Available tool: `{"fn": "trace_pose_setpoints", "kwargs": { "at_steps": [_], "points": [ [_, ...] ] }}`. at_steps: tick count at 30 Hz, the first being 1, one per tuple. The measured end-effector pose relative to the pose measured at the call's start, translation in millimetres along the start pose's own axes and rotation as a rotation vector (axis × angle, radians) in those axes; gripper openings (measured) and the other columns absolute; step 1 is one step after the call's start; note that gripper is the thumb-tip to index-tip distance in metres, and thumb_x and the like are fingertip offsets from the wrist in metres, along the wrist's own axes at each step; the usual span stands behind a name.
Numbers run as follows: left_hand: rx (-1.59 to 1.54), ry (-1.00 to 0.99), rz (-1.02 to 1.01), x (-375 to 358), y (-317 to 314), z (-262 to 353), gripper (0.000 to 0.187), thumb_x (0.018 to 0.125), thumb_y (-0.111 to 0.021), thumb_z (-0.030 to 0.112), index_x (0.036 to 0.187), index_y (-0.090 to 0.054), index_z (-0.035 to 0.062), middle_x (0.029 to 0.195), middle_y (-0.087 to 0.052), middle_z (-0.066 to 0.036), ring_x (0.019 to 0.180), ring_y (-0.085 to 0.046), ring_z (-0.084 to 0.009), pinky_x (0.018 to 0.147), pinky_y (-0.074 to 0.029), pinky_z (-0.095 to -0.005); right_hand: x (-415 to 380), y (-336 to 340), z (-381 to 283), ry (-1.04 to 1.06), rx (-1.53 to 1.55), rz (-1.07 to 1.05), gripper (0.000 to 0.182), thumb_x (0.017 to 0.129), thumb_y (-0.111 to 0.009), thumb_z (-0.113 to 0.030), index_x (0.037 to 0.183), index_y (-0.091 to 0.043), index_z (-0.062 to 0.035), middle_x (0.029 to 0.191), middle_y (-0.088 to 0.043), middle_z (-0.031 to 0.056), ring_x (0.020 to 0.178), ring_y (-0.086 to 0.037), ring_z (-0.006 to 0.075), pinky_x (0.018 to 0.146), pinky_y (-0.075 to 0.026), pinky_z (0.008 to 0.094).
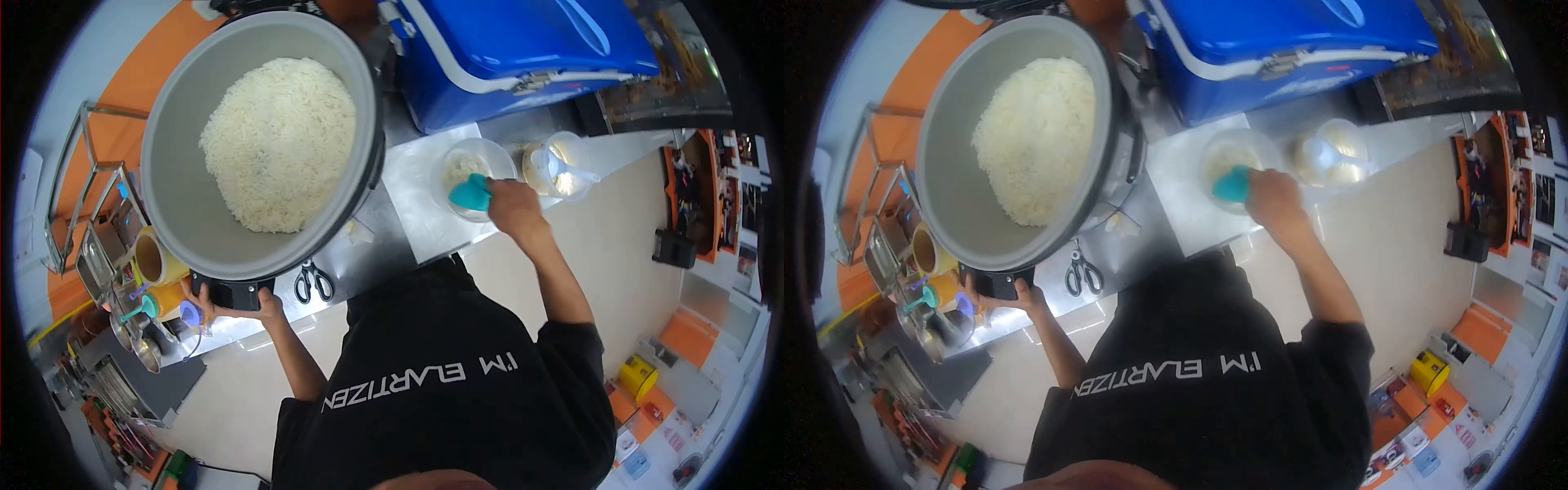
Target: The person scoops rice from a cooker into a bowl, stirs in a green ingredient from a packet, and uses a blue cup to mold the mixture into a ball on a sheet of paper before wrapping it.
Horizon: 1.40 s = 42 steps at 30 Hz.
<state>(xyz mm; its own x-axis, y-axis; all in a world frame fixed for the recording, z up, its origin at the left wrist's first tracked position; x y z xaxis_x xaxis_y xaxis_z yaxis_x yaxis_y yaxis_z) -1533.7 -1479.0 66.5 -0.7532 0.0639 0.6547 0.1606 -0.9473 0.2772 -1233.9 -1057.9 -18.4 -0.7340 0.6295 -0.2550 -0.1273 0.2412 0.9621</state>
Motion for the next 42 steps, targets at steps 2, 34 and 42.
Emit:
{"fn": "trace_pose_setpoints", "kwargs": {
  "at_steps": [2, 34, 42],
  "points": [
    [-0.012, 0.032, 0.006, -3, 4, -5, 0.107, 0.077, -0.078, 0.076, 0.148, -0.035, 0.0086, 0.163, -0.023, -0.028, 0.151, -0.029, -0.0439, 0.124, -0.024, -0.059, -6, 64, 3, -0.172, 0.074, -0.139, 0.039, 0.089, -0.061, -0.008, 0.126, -0.074, -0.0109, 0.104, -0.074, 0.0242, 0.101, -0.07, 0.045, 0.091, -0.056, 0.0541],
    [-0.074, -0.108, -0.034, 0, 8, -18, 0.099, 0.062, -0.088, 0.067, 0.136, -0.039, 0.0237, 0.159, -0.019, -0.03, 0.147, -0.027, -0.0531, 0.116, -0.036, -0.0667, 212, 155, -436, 0.772, -0.373, 0.05, 0.017, 0.091, -0.062, -0.01, 0.095, -0.074, 0.002, 0.099, -0.076, 0.0231, 0.089, -0.077, 0.0391, 0.073, -0.062, 0.0499],
    [-0.092, -0.17, -0.08, -17, 7, -11, 0.098, 0.063, -0.088, 0.067, 0.136, -0.039, 0.0235, 0.159, -0.019, -0.03, 0.148, -0.026, -0.053, 0.116, -0.035, -0.0667, 197, 110, -445, 0.745, -0.257, -0.022, 0.012, 0.09, -0.061, 0.0, 0.09, -0.071, 0.0064, 0.102, -0.068, 0.0248, 0.087, -0.074, 0.0414, 0.071, -0.063, 0.0483]
  ]
}}
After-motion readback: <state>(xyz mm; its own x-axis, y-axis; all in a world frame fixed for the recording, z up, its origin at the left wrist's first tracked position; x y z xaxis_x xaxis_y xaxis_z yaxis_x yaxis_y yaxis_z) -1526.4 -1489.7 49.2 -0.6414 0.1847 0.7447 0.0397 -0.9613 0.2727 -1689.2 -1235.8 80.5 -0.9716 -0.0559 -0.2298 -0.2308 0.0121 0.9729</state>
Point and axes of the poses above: each hand's wrist, its own x-axis towards the middle knuckle, its own y-axis out of the back of the hand, z = x × y, the point moved 9 cm from there along x, towards the middle knuckle
